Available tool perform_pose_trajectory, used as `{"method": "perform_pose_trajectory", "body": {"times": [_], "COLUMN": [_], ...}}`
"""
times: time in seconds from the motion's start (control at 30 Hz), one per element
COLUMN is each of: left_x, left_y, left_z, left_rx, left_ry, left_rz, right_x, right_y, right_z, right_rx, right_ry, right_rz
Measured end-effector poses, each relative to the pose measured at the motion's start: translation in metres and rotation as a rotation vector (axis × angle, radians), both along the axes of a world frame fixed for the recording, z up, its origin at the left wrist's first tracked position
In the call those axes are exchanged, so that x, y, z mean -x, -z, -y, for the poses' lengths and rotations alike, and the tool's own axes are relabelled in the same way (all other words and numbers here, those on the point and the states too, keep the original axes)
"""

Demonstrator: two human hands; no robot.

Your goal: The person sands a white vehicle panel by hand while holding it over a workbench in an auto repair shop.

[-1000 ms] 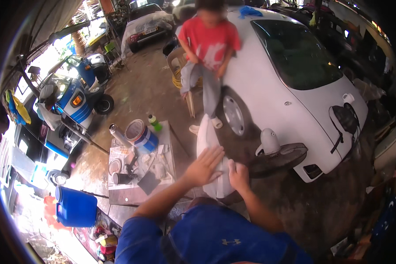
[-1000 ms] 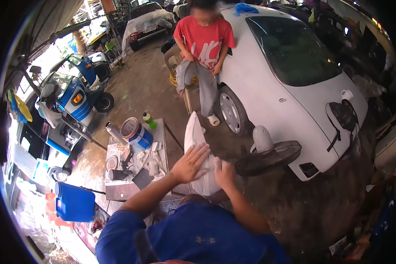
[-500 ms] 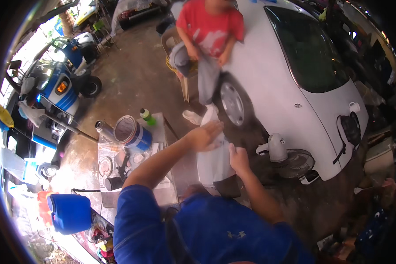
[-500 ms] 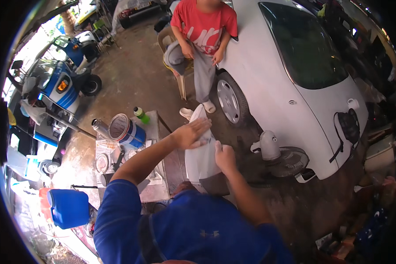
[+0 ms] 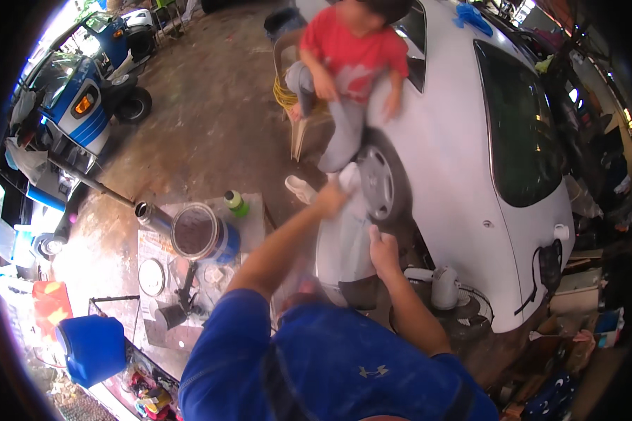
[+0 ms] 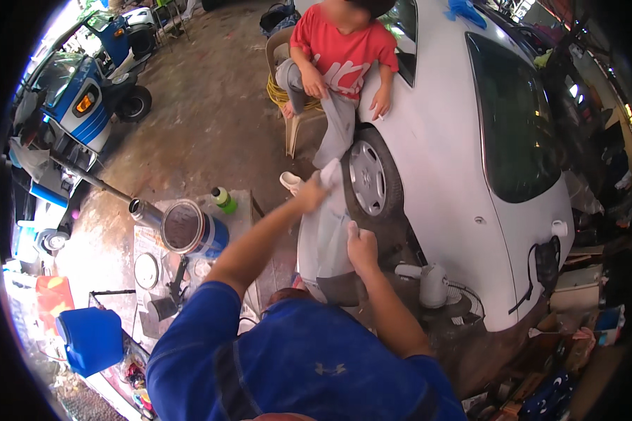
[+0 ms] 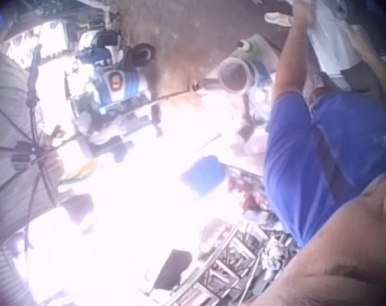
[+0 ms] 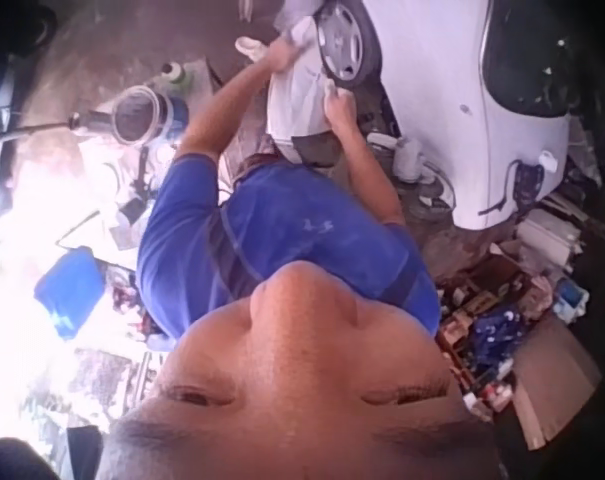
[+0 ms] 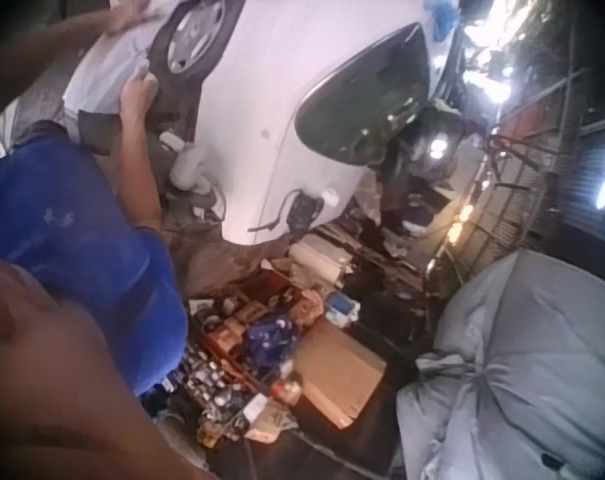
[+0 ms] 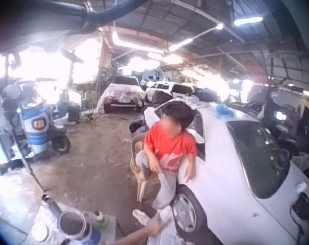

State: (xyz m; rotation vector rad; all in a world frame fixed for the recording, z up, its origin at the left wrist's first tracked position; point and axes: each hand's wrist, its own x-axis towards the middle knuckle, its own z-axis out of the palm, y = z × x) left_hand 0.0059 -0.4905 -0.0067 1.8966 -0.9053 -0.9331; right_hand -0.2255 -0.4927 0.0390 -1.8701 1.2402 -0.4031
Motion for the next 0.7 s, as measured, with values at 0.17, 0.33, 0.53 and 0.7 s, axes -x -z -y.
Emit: {"method": "perform_pose_trajectory", "body": {"times": [0.17,0.33,0.53,0.7], "left_x": [0.046,-0.024,-0.021,0.026], "left_y": [-0.018,-0.05,-0.04,-0.026], "left_z": [-0.004,0.022,0.044,-0.001], "left_rx": [0.088,0.024,0.022,0.193], "left_ry": [-0.079,0.008,-0.236,-0.397], "left_rz": [0.116,-0.145,0.16,0.263], "right_x": [-0.009,0.0,-0.005,-0.023], "right_y": [0.028,0.027,0.025,0.033], "right_z": [0.022,0.008,-0.007,0.02], "right_rx": [0.331,0.474,0.367,0.392], "right_ry": [0.06,-0.098,-0.149,-0.148], "right_rz": [0.032,-0.02,0.202,0.123]}}
